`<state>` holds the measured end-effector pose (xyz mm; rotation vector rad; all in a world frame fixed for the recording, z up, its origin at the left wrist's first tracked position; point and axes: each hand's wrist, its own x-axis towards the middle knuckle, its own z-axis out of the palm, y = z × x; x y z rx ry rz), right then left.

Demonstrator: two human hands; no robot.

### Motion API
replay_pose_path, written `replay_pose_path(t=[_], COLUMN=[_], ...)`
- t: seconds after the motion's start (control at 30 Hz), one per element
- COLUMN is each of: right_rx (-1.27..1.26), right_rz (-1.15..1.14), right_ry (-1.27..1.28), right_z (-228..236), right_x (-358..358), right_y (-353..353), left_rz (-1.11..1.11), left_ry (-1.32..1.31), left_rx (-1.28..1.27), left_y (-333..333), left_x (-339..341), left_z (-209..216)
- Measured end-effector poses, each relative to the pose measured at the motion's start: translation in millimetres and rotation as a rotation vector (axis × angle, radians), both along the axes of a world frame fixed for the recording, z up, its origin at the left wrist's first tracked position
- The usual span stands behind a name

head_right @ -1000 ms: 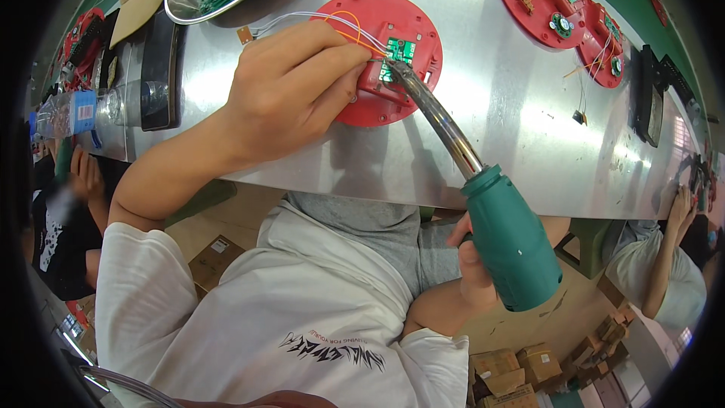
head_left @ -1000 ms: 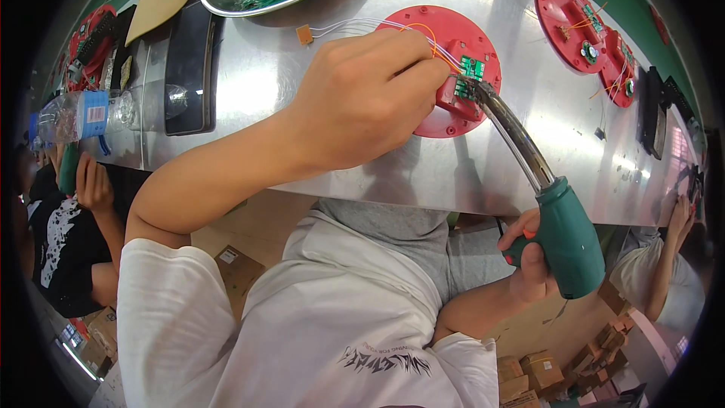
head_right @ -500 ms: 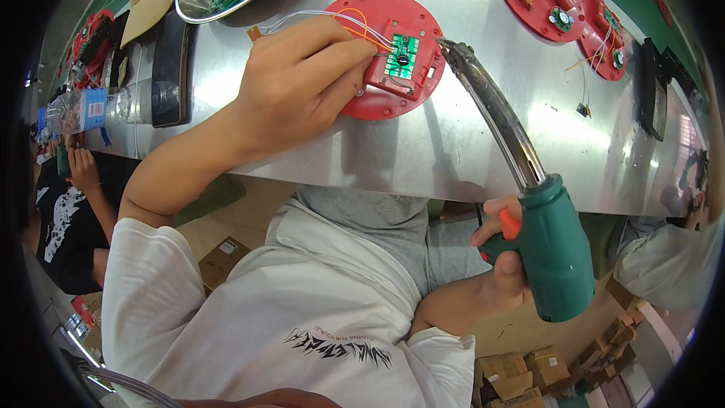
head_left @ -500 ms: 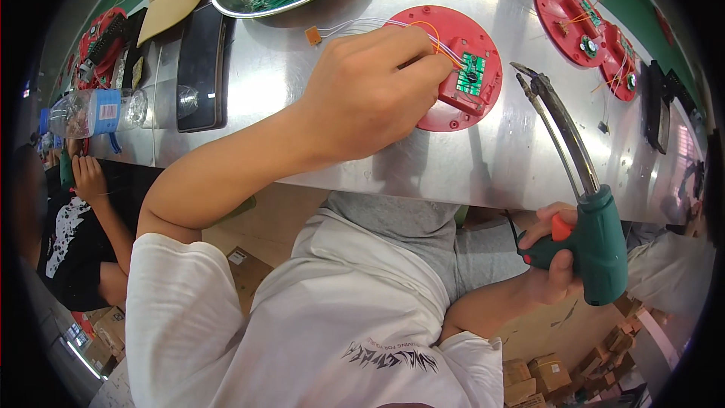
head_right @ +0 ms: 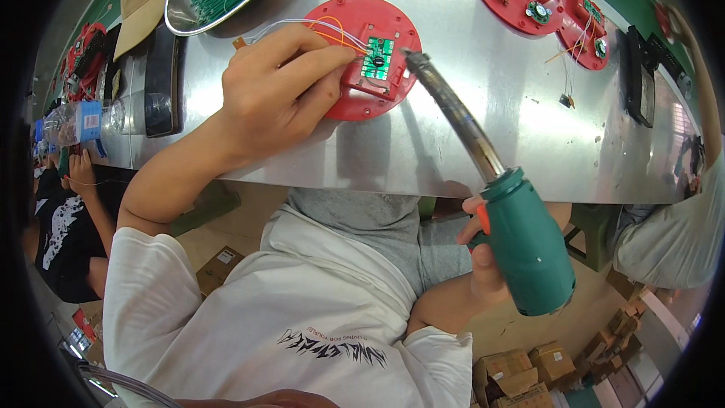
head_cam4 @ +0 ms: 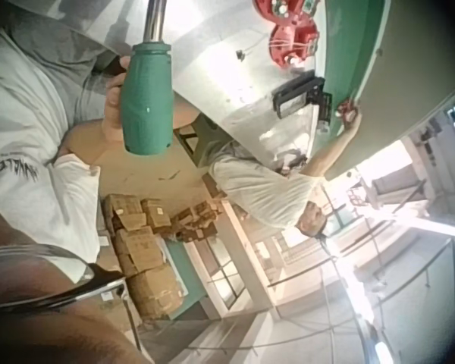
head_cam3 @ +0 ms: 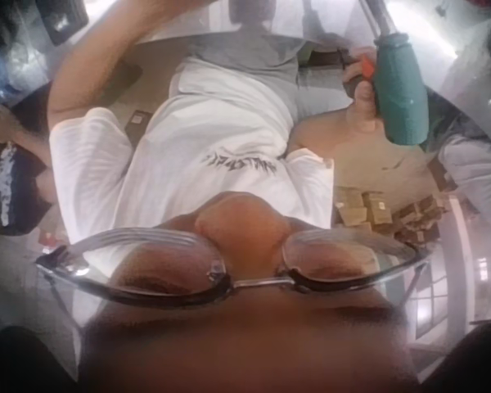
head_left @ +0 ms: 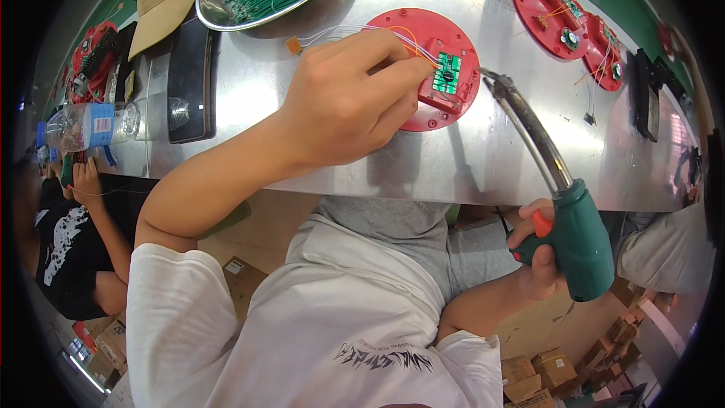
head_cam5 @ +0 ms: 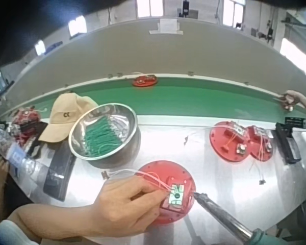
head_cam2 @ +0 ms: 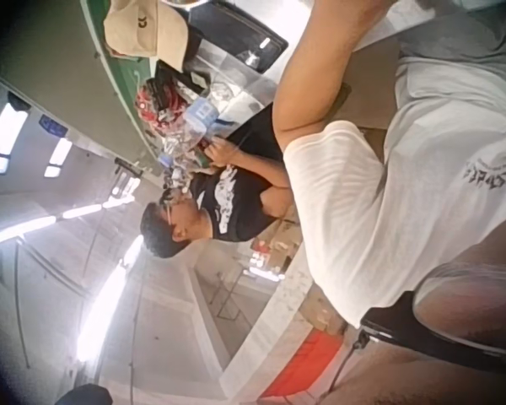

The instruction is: Soldering components and wires onto small circuit boards on an assembly line.

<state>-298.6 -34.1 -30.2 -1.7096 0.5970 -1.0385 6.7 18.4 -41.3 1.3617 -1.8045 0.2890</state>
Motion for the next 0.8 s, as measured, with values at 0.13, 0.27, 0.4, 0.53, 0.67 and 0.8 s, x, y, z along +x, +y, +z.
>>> replay_pose_path(t=[0.13,0.27,0.4,0.53,0.67,0.8], right_rx=[-0.108,0.111,0.122,0.183,-0.061,-0.034], right_rz=[0.050,-0.081,-0.119,-0.067,-0.018,-0.044], right_ry=[0.016,0.077,0.130,0.057,0.021,0.041], right_z=[1,-16,-24,-23,-6,-7], right_x=[2,-17,-8,-14,6,2], right_y=[5,12,12,11,8,9], left_rz=[-0.020,-0.035,-0.016,-0.014,-0.006,-0.019], left_ry=[-0.018,-0.024,-0.039,0.015,-0.016,0.005], left_rx=[0.016,0.020,0.033,0.080,0.018,0.090], left_y=[-3,-5,-2,1,-4,2], left_x=[0,1,2,0,-2,0], left_z=[0,-2,-1,-1,-4,1])
